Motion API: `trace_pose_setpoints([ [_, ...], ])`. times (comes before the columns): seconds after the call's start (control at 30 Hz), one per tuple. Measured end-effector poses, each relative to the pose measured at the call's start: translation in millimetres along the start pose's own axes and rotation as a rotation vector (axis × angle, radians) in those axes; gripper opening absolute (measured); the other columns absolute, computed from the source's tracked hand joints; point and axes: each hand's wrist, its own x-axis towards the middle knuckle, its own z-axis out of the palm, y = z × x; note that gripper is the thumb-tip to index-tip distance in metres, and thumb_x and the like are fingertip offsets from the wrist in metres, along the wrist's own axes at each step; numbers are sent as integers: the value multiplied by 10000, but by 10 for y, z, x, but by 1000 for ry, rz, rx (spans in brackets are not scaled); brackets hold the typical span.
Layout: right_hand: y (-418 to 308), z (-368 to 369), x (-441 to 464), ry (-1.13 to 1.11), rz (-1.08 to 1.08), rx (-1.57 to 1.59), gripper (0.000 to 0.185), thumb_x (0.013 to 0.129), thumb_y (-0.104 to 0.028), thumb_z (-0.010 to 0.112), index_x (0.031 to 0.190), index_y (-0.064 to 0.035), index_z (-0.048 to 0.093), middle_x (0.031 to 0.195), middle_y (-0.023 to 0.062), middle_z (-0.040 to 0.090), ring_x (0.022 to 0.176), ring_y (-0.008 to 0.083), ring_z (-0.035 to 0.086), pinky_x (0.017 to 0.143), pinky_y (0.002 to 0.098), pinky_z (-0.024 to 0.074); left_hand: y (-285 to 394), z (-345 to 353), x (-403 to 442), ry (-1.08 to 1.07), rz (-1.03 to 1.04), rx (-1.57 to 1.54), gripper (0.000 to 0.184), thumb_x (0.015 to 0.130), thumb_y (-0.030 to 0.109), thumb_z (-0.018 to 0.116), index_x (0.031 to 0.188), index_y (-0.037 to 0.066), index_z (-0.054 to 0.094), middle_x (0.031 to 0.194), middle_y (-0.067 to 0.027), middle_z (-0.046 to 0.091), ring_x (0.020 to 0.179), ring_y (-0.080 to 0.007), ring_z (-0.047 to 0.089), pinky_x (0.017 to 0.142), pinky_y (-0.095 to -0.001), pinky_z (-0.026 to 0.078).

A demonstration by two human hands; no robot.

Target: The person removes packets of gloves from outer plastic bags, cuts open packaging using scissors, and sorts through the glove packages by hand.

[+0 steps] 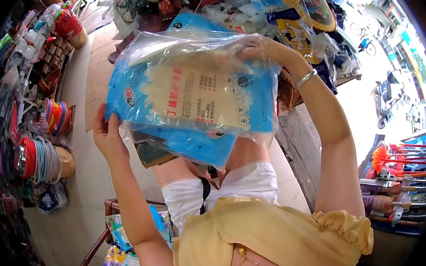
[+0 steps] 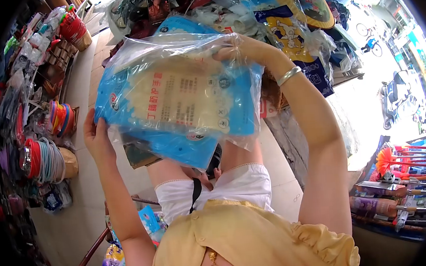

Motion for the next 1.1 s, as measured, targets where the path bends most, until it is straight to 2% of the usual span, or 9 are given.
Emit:
trace_pose_setpoints([
  [0.17,66,-29,19,27,10,18,457,769,-302,640,1153,-63,581,1014,34,605,914,113,526,780,245,436,-20,-1,17,3,9,-13,371,833,26,597,1197,10,525,1009,-47,575,828,-90,523,762,-220,437],
  [0.5,-36,47,-108,-45,-141,336,432,804,-220,613,1181,-18,550,1021,30,608,883,96,548,763,228,461,20,74,-50,-33,51,30,345,880,59,537,1217,2,498,1097,-71,551,948,-113,530,849,-237,420],
  [0.6,-139,168,-192,-146,-67,781,421,816,-160,603,1198,-1,526,1036,60,620,871,117,593,788,247,486,33,86,-66,-38,33,42,350,883,66,537,1224,3,492,1088,-61,547,947,-107,520,854,-234,414],
  [0.73,54,335,-173,-33,36,762,410,825,-147,593,1202,-2,517,1047,64,612,902,123,587,814,255,485,-52,48,-36,-27,35,46,365,870,54,549,1228,5,493,1054,-48,552,910,-101,523,838,-232,420],
  [0.8,-70,314,-241,-50,213,482,401,840,-183,600,1190,-4,521,1060,62,601,924,123,574,821,258,481,-47,0,-34,-37,-26,81,393,848,40,568,1232,11,491,1077,-59,546,930,-106,522,847,-237,420],
  [0.9,-182,342,-346,-118,30,853,382,859,-259,604,1162,-34,548,1011,47,617,825,111,584,717,243,502,-33,-9,-3,-55,84,201,400,840,41,575,1230,15,491,1125,-73,535,978,-121,520,868,-246,415],
  [0.97,257,319,-166,1,-336,160,388,861,-251,601,1177,-32,542,1005,41,618,796,100,584,685,240,505,114,31,19,-76,170,350,391,838,74,584,1215,13,497,1167,-93,528,1043,-168,506,911,-288,396],
  [1.03,214,359,-206,59,18,588,380,872,-245,581,1187,-37,538,1011,30,620,802,99,590,677,259,510,269,159,23,-71,514,646,362,824,113,595,1176,58,535,1161,-143,527,1075,-267,494,934,-356,374],
  [1.1,168,431,-326,32,103,942,362,879,-268,569,1172,-55,558,987,4,624,799,88,585,658,259,506,415,305,-18,-120,544,649,358,822,120,592,1171,59,538,1170,-158,518,1097,-292,477,950,-370,357],
])
